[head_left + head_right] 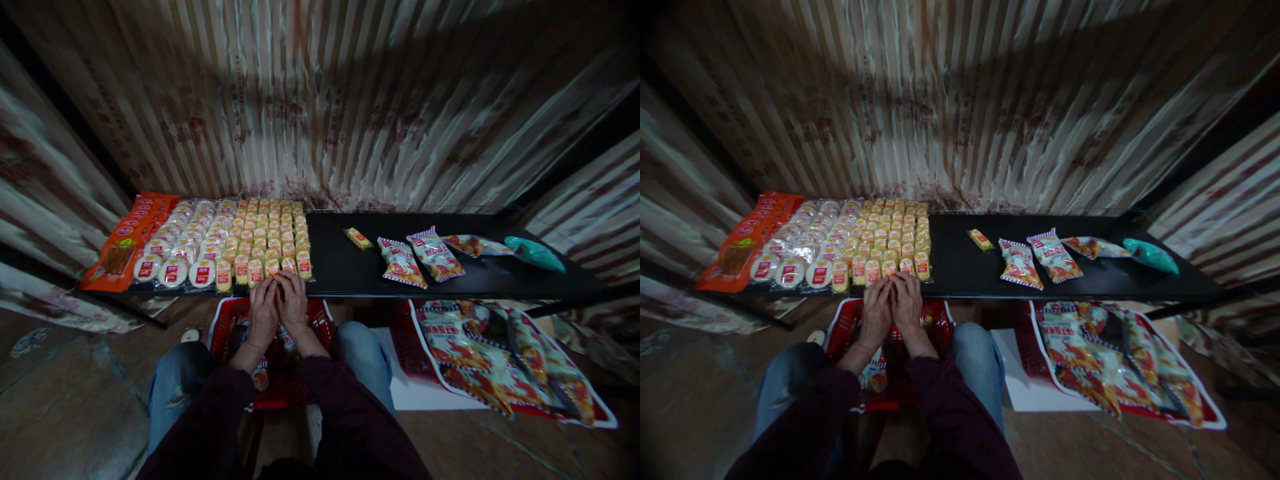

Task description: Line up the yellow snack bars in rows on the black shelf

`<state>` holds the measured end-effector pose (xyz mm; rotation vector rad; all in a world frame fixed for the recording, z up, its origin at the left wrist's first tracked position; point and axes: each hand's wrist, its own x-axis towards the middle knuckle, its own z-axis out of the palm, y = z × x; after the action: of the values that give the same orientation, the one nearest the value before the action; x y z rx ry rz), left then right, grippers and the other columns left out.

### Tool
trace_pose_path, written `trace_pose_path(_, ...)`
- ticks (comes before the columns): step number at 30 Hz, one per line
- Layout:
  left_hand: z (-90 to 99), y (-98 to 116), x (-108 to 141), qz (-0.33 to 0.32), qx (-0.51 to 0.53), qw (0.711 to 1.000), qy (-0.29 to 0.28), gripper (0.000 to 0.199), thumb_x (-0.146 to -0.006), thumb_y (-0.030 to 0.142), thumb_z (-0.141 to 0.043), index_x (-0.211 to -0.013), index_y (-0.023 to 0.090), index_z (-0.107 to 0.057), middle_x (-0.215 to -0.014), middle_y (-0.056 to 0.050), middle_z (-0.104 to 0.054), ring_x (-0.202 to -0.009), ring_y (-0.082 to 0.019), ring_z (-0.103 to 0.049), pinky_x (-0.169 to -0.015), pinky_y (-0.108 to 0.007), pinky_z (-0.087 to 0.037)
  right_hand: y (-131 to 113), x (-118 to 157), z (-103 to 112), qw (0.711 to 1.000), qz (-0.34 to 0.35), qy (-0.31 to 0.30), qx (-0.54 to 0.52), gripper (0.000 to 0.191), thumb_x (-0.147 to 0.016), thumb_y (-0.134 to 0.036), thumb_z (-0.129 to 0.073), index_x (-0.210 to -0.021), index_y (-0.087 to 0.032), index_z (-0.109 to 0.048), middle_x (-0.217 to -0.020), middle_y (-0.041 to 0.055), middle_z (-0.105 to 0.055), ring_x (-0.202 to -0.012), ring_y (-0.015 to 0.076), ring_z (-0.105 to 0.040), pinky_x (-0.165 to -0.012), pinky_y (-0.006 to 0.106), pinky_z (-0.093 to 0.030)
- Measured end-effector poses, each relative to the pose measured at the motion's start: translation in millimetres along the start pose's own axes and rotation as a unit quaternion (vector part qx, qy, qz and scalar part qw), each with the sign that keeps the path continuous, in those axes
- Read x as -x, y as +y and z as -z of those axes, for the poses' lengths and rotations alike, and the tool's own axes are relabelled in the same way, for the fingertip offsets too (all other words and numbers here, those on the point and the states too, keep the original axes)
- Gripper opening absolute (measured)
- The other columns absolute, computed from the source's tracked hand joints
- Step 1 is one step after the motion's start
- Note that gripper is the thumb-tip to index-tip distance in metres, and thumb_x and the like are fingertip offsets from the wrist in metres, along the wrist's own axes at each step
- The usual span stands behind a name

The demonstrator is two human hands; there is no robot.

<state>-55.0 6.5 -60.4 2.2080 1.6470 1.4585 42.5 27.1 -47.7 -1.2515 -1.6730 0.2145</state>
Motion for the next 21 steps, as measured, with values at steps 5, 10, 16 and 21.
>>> trace_pose_path(5, 0.4, -2, 4, -0.004, -0.012, 1.000, -0.001, 0.035, -0.095, 0.017, -0.037, -0.122, 0.015, -0.059, -0.124, -0.016, -0.060, -0.119, -0.023, -0.051, -0.102, -0.046, -0.044, 0, 6, 2, 1.000, 0.019, 0.005, -0.007, 0.030, -0.091, -0.017, -0.047, -0.114, -0.022, -0.067, -0.117, 0.0102, -0.061, -0.111, 0.0217, -0.051, -0.100, 0.041, -0.044)
trace_pose_path(10, 6.0, 0, 6, 0.001, -0.028, 1.000, -0.013, 0.036, -0.092, 0.015, -0.038, -0.120, 0.016, -0.061, -0.123, -0.015, -0.060, -0.117, -0.024, -0.051, -0.102, -0.046, -0.044, 0, 15, 4, 1.000, 0.017, -0.009, -0.011, 0.034, -0.089, -0.015, -0.046, -0.116, -0.023, -0.065, -0.118, 0.0094, -0.060, -0.112, 0.0216, -0.051, -0.100, 0.042, -0.044)
trace_pose_path(16, 12.5, 2, 32, 0.012, -0.022, 0.999, -0.045, 0.033, -0.090, 0.014, -0.041, -0.111, 0.017, -0.065, -0.111, -0.013, -0.065, -0.106, -0.023, -0.057, -0.097, -0.042, -0.047, -4, 44, 6, 0.999, -0.019, -0.024, -0.020, 0.036, -0.087, -0.013, -0.044, -0.114, -0.021, -0.066, -0.111, 0.0100, -0.062, -0.107, 0.0218, -0.053, -0.097, 0.040, -0.046)
trace_pose_path(21, 8.9, -7, 72, 0.075, 0.018, 0.986, -0.147, 0.036, -0.086, 0.010, -0.039, -0.111, 0.017, -0.065, -0.111, -0.013, -0.065, -0.106, -0.021, -0.060, -0.097, -0.039, -0.049, 2, 91, -14, 0.987, -0.150, -0.057, -0.019, 0.036, -0.081, -0.008, -0.044, -0.103, -0.021, -0.069, -0.102, 0.0090, -0.065, -0.101, 0.0211, -0.057, -0.093, 0.037, -0.047)
